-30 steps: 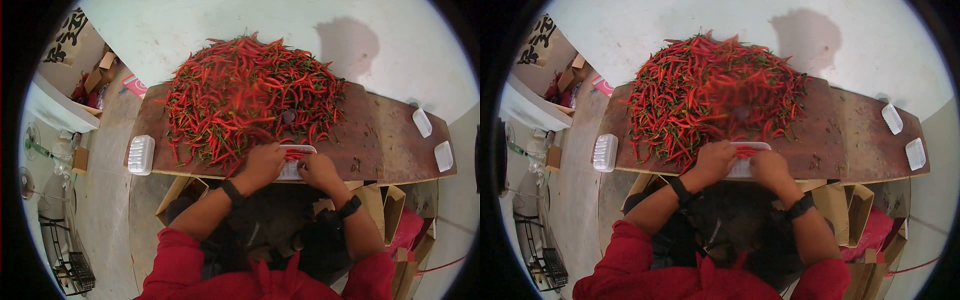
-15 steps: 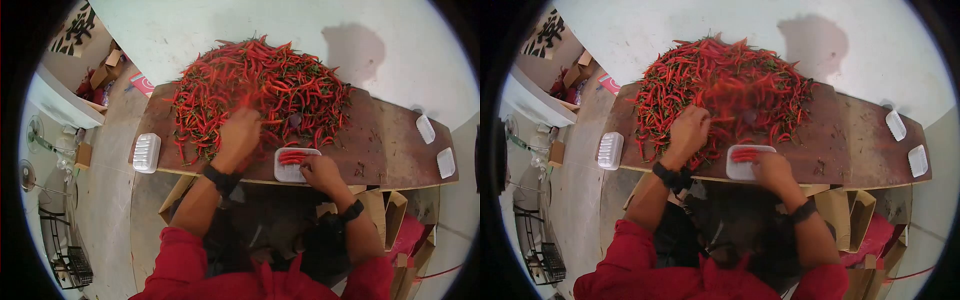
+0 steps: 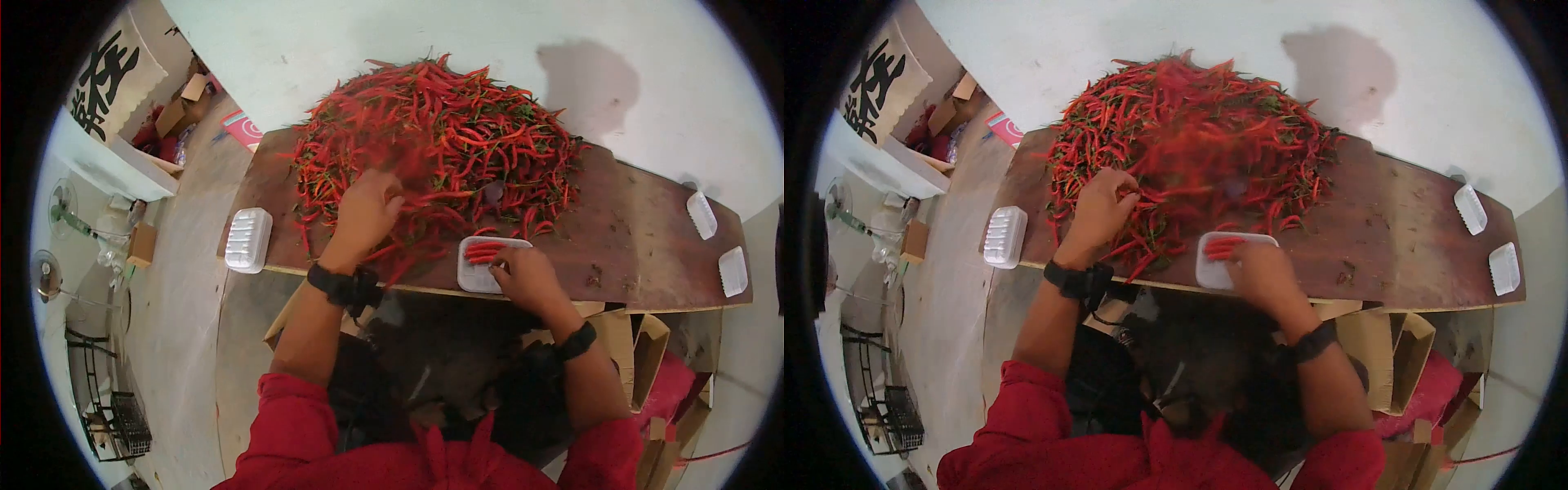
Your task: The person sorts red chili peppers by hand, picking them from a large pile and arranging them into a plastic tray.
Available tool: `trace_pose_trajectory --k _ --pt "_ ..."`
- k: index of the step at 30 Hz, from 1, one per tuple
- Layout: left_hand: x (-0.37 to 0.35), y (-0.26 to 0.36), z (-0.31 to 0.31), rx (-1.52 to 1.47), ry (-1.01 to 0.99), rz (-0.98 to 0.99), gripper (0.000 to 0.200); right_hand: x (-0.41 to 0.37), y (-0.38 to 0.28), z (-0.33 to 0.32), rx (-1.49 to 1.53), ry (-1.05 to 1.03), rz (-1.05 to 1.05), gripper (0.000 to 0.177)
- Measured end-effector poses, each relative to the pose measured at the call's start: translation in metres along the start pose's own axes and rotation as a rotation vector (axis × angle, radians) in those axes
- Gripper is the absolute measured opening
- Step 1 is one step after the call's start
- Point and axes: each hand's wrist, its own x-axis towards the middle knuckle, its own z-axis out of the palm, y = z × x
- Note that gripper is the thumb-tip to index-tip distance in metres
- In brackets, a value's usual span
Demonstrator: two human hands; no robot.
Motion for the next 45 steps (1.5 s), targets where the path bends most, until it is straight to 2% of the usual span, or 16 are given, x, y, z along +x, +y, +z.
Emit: trace_pose_trajectory --k 3,5,9,11,15,18,21,23,27,32,36,38,39,42,44,45 --pt "-0.009 -0.001 -0.021 -0.139 0.014 -0.05 0.019 0.002 -0.006 0.002 0.014 -0.008 -0.001 0.021" --pt "-0.015 0.004 -0.04 -0.223 -0.099 -0.248 0.019 0.003 -0.006 0.008 0.01 -0.019 -0.039 0.021" --pt "-0.032 -0.028 -0.046 -0.305 -0.034 -0.324 0.021 0.006 -0.013 0.012 0.02 -0.053 -0.085 0.022" --pt "-0.041 -0.04 -0.05 -0.502 -0.025 -0.48 0.022 0.004 -0.017 0.014 0.019 -0.021 -0.12 0.022" --pt "-0.045 -0.047 -0.057 -0.502 0.001 -0.51 0.022 0.008 -0.022 0.017 0.024 -0.032 -0.12 0.022" --pt "-0.054 -0.054 -0.067 -0.308 0.06 -0.43 0.023 0.01 -0.02 0.019 0.017 -0.102 -0.097 0.023" --pt "-0.065 -0.064 -0.101 -0.003 -0.131 -0.354 0.03 0.006 -0.019 0.016 0.012 -0.045 -0.111 0.022" --pt "-0.083 -0.08 -0.107 0.24 -0.393 -0.474 0.028 0.006 -0.017 0.016 0.033 -0.042 -0.097 0.022" --pt "-0.099 -0.091 -0.09 0.282 -0.475 -0.523 0.025 0.013 -0.025 0.015 -0.016 -0.091 -0.071 0.022" --pt "-0.098 -0.071 -0.034 0.047 -0.52 -0.04 0.022 0.023 -0.028 0.025 0.001 -0.117 -0.132 0.021" --pt "-0.09 -0.051 -0.033 0.158 -0.727 -0.154 0.019 0.025 -0.032 0.019 0.017 -0.128 -0.115 0.02" --pt "-0.087 -0.04 -0.035 -0.001 -1.096 -0.046 0.021 0.024 -0.031 0.018 0.04 -0.121 -0.119 0.02" --pt "-0.092 -0.038 -0.027 -0.003 -1.103 -0.047 0.021 0.025 -0.031 0.019 0.058 -0.106 -0.133 0.02" --pt "-0.132 -0.047 0.03 -0.134 -1.12 0.009 0.024 0.026 -0.027 0.025 0.017 -0.134 -0.124 0.018" --pt "-0.157 -0.065 0.088 -0.133 -1.347 0.175 0.027 0.026 -0.026 0.025 0.031 -0.14 -0.131 0.018" --pt "-0.166 -0.064 0.099 -0.141 -1.35 0.185 0.027 0.025 -0.026 0.026 0.051 -0.146 -0.142 0.018"
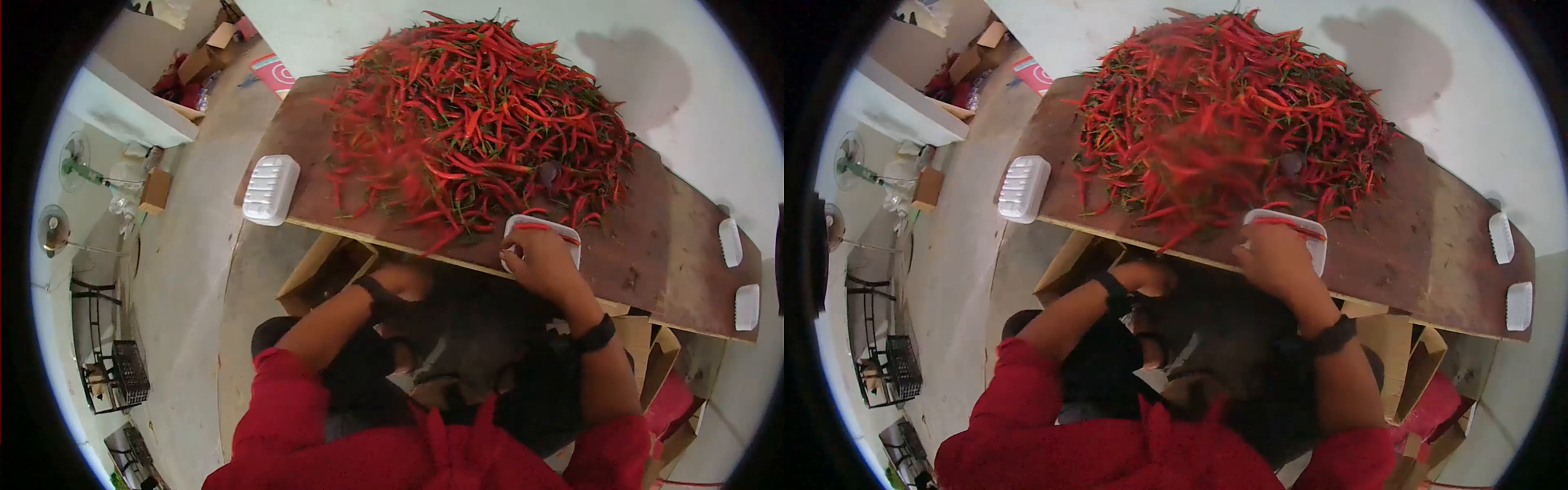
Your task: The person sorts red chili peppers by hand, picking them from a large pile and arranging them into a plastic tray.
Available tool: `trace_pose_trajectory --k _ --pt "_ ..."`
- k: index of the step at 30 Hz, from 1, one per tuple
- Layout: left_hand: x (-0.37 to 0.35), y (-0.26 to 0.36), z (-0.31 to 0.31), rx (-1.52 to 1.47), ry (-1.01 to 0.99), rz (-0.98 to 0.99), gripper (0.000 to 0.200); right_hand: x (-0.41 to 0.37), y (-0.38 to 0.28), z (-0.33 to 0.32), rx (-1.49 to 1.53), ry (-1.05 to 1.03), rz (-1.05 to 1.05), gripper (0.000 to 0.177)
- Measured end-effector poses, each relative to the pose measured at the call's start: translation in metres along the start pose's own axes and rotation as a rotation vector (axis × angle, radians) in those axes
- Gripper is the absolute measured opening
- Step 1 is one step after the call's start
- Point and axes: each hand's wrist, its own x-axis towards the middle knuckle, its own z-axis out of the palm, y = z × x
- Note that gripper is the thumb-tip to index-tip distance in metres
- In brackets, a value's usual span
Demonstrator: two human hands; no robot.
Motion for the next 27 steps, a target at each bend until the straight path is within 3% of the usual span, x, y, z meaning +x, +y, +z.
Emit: trace_pose_trajectory --k 2,10,15,20,24,26,27 --pt "0.016 0.001 0.02 -0.094 0.42 -0.272 0.029 -0.005 -0.005 -0.009 0.038 0.013 0.007 0.018" --pt "0.093 -0.066 0.115 -0.1 0.231 -0.566 0.029 -0.015 -0.002 -0.029 0.139 0.033 0.156 0.022" --pt "0.105 -0.071 0.137 -0.077 0.16 -0.565 0.029 -0.015 0.01 -0.041 0.139 0.1 0.22 0.021" --pt "0.105 -0.057 0.128 -0.088 0.089 -0.336 0.029 -0.022 0.025 -0.051 0.162 0.25 0.166 0.019" --pt "0.115 -0.021 0.117 -0.232 -0.059 0.161 0.029 -0.031 0.03 -0.048 0.138 0.244 0.131 0.019" --pt "0.103 0.038 0.088 -0.296 -0.173 0.375 0.029 -0.038 0.028 -0.049 0.164 0.277 0.11 0.018" --pt "0.067 0.096 0.028 -0.184 -0.164 0.349 0.028 -0.042 0.027 -0.05 0.189 0.292 0.098 0.018"
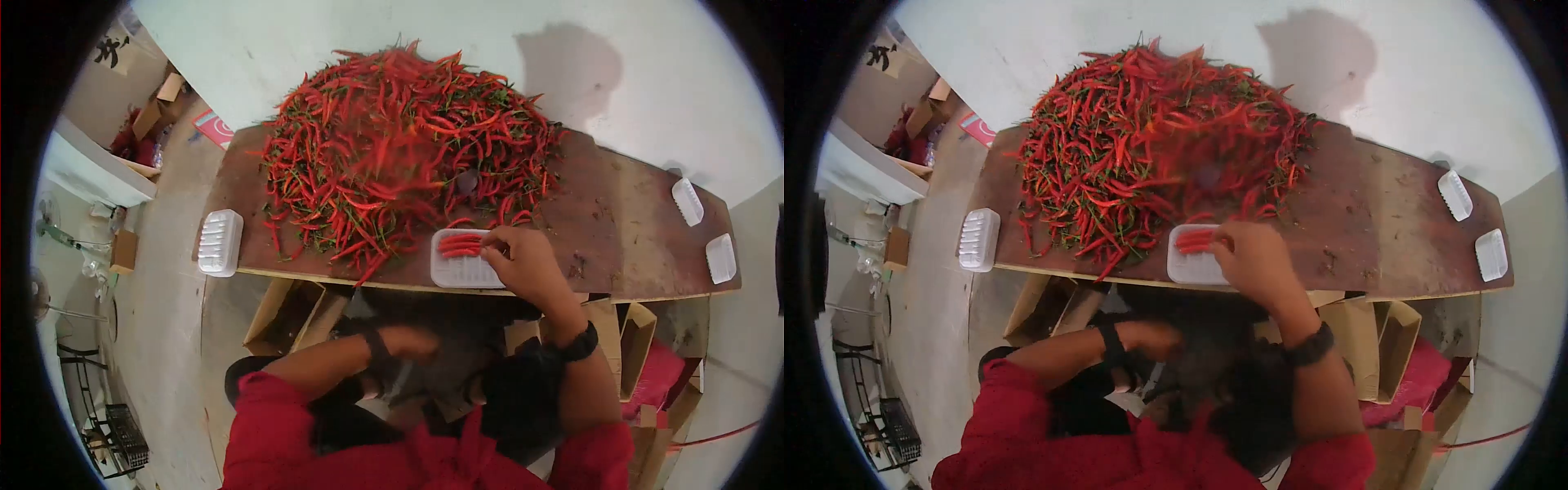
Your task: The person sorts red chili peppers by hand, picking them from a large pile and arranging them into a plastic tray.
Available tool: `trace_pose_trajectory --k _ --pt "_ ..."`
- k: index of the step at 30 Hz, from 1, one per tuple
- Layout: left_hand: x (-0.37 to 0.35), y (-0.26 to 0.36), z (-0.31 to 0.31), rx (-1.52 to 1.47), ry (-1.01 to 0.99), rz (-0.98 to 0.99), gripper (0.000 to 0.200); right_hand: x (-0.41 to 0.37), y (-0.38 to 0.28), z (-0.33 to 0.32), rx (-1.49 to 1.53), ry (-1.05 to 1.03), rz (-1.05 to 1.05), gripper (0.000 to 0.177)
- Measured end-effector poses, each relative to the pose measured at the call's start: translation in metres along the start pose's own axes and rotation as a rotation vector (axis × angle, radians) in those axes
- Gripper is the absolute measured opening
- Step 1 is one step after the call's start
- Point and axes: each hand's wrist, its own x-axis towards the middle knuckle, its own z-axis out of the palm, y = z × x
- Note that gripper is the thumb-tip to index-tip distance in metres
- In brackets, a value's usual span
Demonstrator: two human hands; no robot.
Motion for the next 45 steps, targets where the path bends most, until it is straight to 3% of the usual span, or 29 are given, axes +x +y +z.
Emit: trace_pose_trajectory --k 1,2,4,5,7,8,10,11,13,17,23,26,28,29,31,32,34,43,45 --pt "-0.021 0.079 -0.043 0.109 -0.011 -0.034 0.027 -0.003 -0.001 -0.003 0.003 0.015 -0.012 0.018" --pt "-0.031 0.106 -0.057 0.126 -0.006 -0.044 0.027 -0.007 -0.002 -0.006 0.02 0.036 -0.001 0.018" --pt "-0.044 0.14 -0.073 -0.004 0.262 0.012 0.024 -0.014 -0.002 -0.012 0.042 0.07 -0.001 0.018" --pt "-0.048 0.149 -0.082 0.013 0.265 0.006 0.024 -0.018 0.0 -0.014 0.05 0.101 -0.003 0.018" --pt "-0.056 0.162 -0.104 -0.249 0.627 -0.047 0.019 -0.024 0.003 -0.016 0.06 0.147 -0.009 0.018" --pt "-0.06 0.166 -0.113 -0.234 0.626 -0.046 0.019 -0.028 0.005 -0.015 0.118 0.145 -0.026 0.018" --pt "-0.065 0.171 -0.127 -0.63 0.805 -0.187 0.018 -0.034 0.001 -0.017 0.173 0.153 -0.047 0.018" --pt "-0.064 0.166 -0.127 -0.62 0.804 -0.184 0.018 -0.035 -0.003 -0.016 0.185 0.096 -0.042 0.019" --pt "-0.055 0.148 -0.126 -0.802 0.955 0.027 0.015 -0.038 -0.008 -0.01 0.193 0.044 -0.032 0.019" --pt "-0.038 0.133 -0.124 -0.995 0.96 0.087 0.012 -0.037 0.003 0.006 0.089 0.078 -0.006 0.019" --pt "-0.042 0.119 -0.143 -1.06 0.885 -0.099 0.014 -0.022 0.012 0.012 -0.095 0.043 -0.049 0.016" --pt "-0.041 0.093 -0.148 -0.923 0.944 -0.007 0.019 -0.011 0.017 0.009 -0.206 -0.061 -0.037 0.015" --pt "-0.042 0.09 -0.151 -0.55 0.902 -0.092 0.02 -0.007 0.019 0.008 -0.253 -0.13 0.025 0.015" --pt "-0.04 0.088 -0.15 -0.546 0.888 -0.089 0.02 -0.005 0.022 0.01 -0.295 -0.148 0.029 0.014" --pt "-0.038 0.086 -0.145 -0.123 0.973 -0.118 0.018 -0.005 0.026 0.016 -0.333 -0.164 0.042 0.014" --pt "-0.037 0.085 -0.145 -0.122 0.967 -0.116 0.018 -0.005 0.029 0.019 -0.353 -0.14 0.007 0.013" --pt "-0.038 0.091 -0.145 0.263 1.059 -0.063 0.016 -0.006 0.031 0.023 -0.37 -0.12 -0.027 0.013" --pt "-0.026 0.094 -0.14 0.356 1.101 -0.088 0.017 -0.008 0.047 0.03 -0.506 -0.141 -0.039 0.014" --pt "-0.022 0.093 -0.141 0.365 1.106 -0.089 0.017 -0.011 0.046 0.027 -0.462 -0.074 -0.129 0.014"
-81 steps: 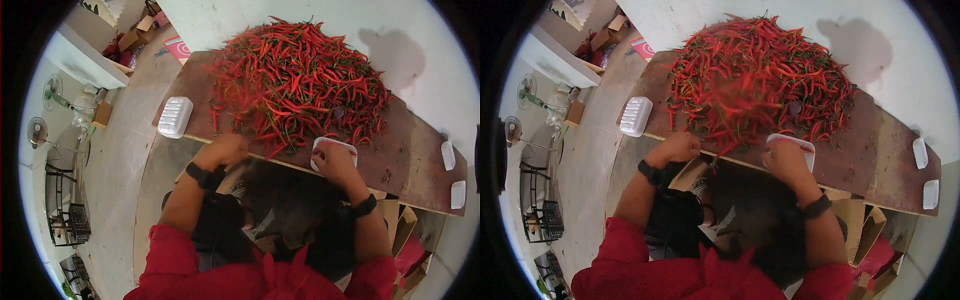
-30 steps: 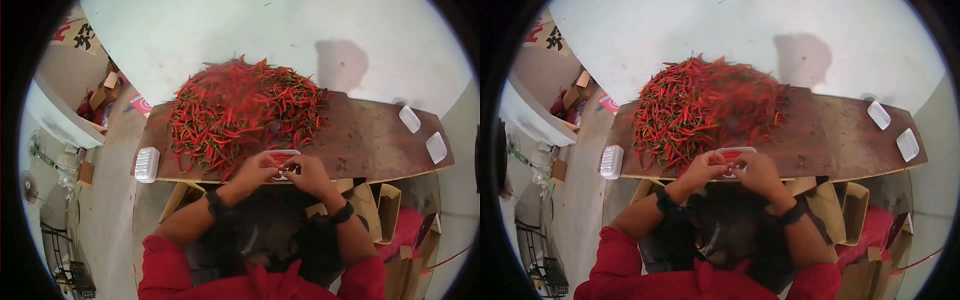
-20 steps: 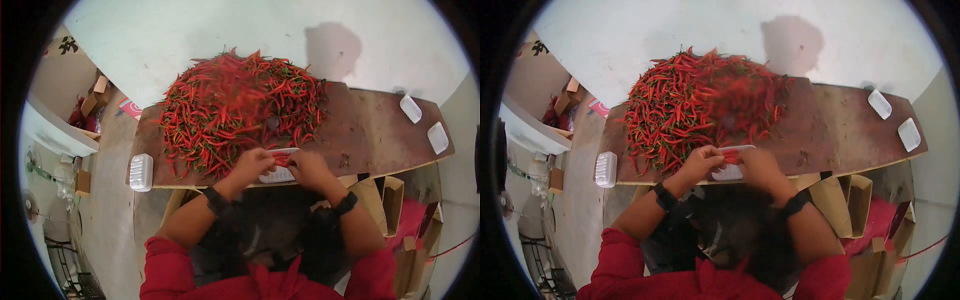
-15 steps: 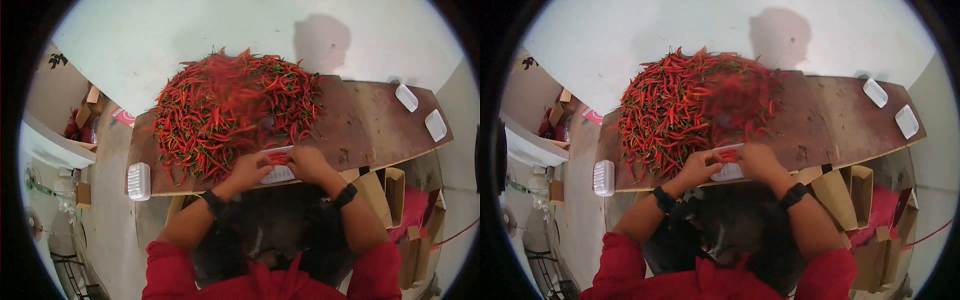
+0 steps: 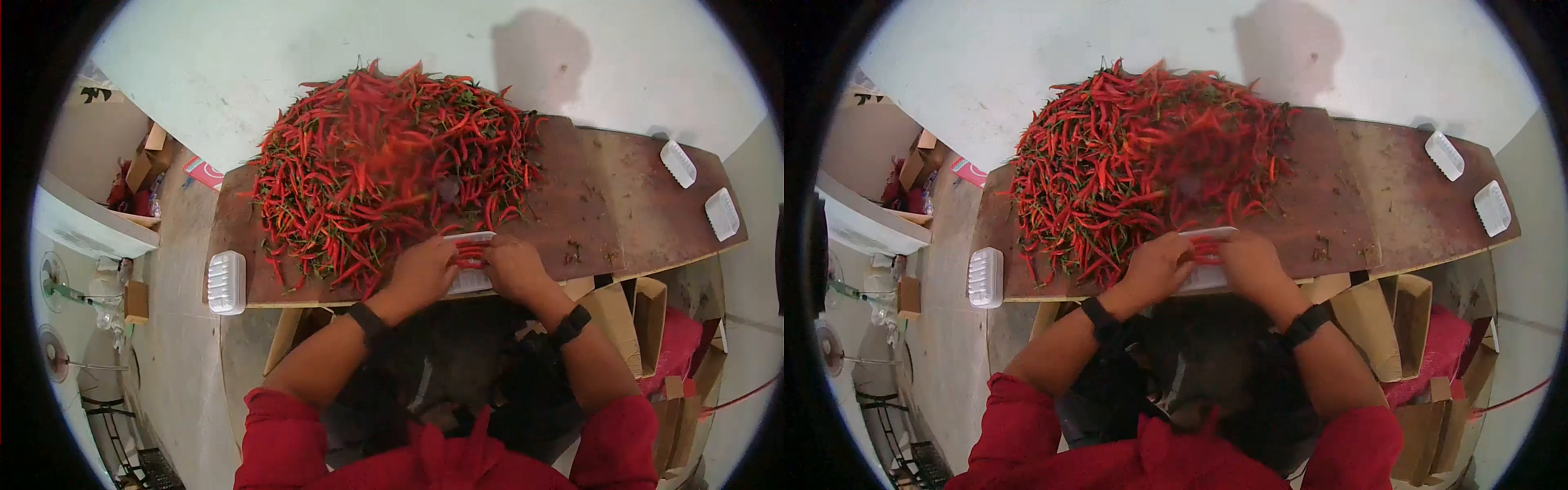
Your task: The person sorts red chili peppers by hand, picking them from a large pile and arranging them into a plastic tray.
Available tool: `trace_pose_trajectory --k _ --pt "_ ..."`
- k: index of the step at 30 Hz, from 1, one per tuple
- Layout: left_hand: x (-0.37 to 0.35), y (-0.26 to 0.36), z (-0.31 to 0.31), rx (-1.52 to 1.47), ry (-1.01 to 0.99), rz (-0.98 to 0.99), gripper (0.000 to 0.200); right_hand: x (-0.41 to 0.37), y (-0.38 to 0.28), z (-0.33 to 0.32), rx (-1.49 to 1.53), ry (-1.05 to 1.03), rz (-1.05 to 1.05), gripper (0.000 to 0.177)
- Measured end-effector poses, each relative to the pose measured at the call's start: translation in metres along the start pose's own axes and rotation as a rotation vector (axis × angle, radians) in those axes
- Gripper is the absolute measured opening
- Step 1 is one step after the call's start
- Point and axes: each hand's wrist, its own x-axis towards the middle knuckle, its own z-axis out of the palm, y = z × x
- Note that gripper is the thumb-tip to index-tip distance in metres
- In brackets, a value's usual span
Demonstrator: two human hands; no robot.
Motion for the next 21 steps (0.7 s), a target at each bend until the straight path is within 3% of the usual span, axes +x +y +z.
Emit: trace_pose_trajectory --k 7,12,21 --pt "0.006 0.0 0.004 0.063 -0.016 0.015 0.015 0.001 0.005 0.005 0.052 0.018 0.053 0.013" --pt "0.007 0.001 0.006 0.102 0.014 0.05 0.014 0.005 0.007 0.011 0.057 0.154 0.032 0.011" --pt "0.011 -0.005 0.016 0.148 0.075 0.088 0.015 0.008 0.002 0.009 0.033 0.13 0.052 0.016"
